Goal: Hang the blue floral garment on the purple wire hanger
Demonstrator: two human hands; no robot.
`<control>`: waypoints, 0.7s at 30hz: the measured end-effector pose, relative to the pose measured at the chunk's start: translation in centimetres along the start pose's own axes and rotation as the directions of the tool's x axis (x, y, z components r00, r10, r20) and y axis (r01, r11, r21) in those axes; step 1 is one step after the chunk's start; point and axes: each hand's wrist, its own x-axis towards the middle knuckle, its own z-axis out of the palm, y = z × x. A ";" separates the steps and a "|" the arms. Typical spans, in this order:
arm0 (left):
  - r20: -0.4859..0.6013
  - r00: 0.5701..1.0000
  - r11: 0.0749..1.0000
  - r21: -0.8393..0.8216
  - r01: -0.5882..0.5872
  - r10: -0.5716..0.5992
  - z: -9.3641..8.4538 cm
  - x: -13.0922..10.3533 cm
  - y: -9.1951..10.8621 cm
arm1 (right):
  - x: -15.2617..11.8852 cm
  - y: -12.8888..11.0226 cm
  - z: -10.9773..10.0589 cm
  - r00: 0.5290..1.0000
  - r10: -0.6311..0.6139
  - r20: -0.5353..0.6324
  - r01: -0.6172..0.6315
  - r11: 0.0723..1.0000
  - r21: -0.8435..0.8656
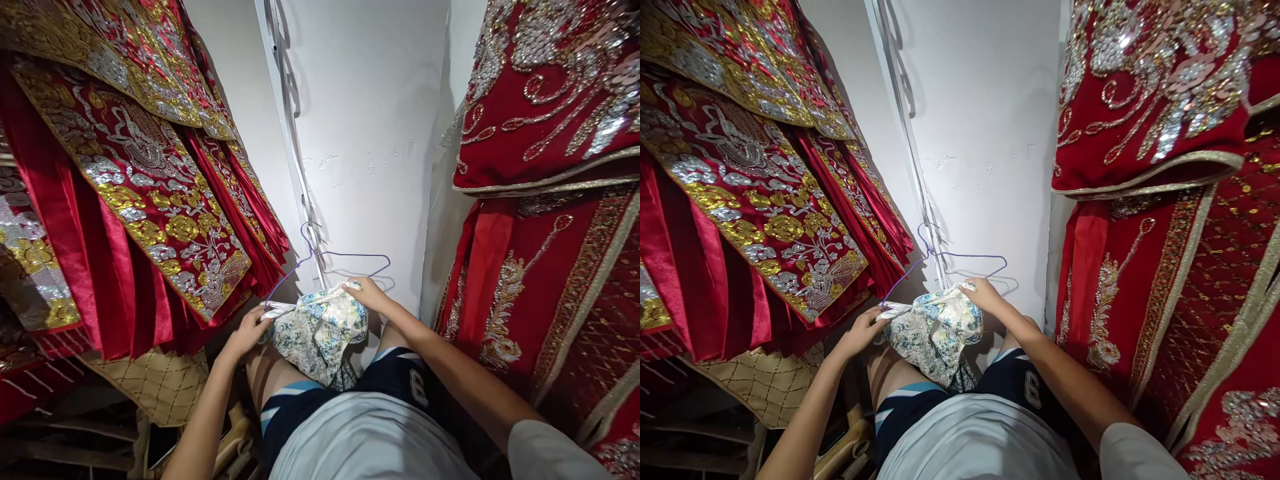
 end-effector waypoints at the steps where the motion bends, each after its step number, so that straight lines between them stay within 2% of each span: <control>1: 0.027 1.000 1.000 -0.002 0.003 -0.003 -0.3 0.6 0.4 | 0.0 -0.1 -0.3 1.000 -0.003 0.003 0.003 1.000 0.007; 4: 0.194 0.981 1.000 0.004 0.007 -0.008 -1.1 1.9 1.7 | -0.1 -0.3 -1.0 1.000 -0.001 0.030 0.001 1.000 0.016; 5: 0.209 0.978 1.000 0.003 0.005 -0.006 -1.4 2.2 2.2 | -0.2 -0.3 -1.1 0.999 0.005 0.044 -0.006 1.000 0.016; 7: 0.137 0.990 1.000 -0.009 -0.027 0.028 -2.0 2.6 3.0 | -0.4 -0.4 -1.0 0.997 0.021 0.074 -0.022 1.000 0.012; 9: -0.019 0.997 0.998 -0.010 -0.070 0.070 -2.5 2.9 3.9 | -0.6 -0.6 -0.6 0.995 0.037 0.091 -0.039 0.999 0.011; 12: -0.175 0.978 0.992 -0.036 -0.119 0.111 -2.6 3.8 5.6 | -1.0 -1.0 0.1 0.993 0.049 0.103 -0.051 0.999 0.017; 15: -0.229 0.963 0.967 -0.177 -0.184 0.141 -1.4 5.2 7.5 | -1.6 -1.6 0.3 0.991 0.003 0.137 -0.008 0.999 0.040; 17: -0.244 0.956 0.952 -0.214 -0.219 0.165 -0.5 6.0 8.2 | -2.2 -1.7 -0.1 0.989 -0.050 0.142 0.045 0.998 0.040; 19: -0.245 0.955 0.958 -0.188 -0.218 0.169 0.2 6.4 8.3 | -2.9 -1.6 -1.0 0.993 -0.070 0.093 0.072 0.997 -0.010; 21: -0.250 0.957 0.968 -0.164 -0.190 0.146 0.3 6.5 8.0 | -3.3 -1.2 -2.2 0.998 -0.047 -0.029 0.045 0.995 -0.086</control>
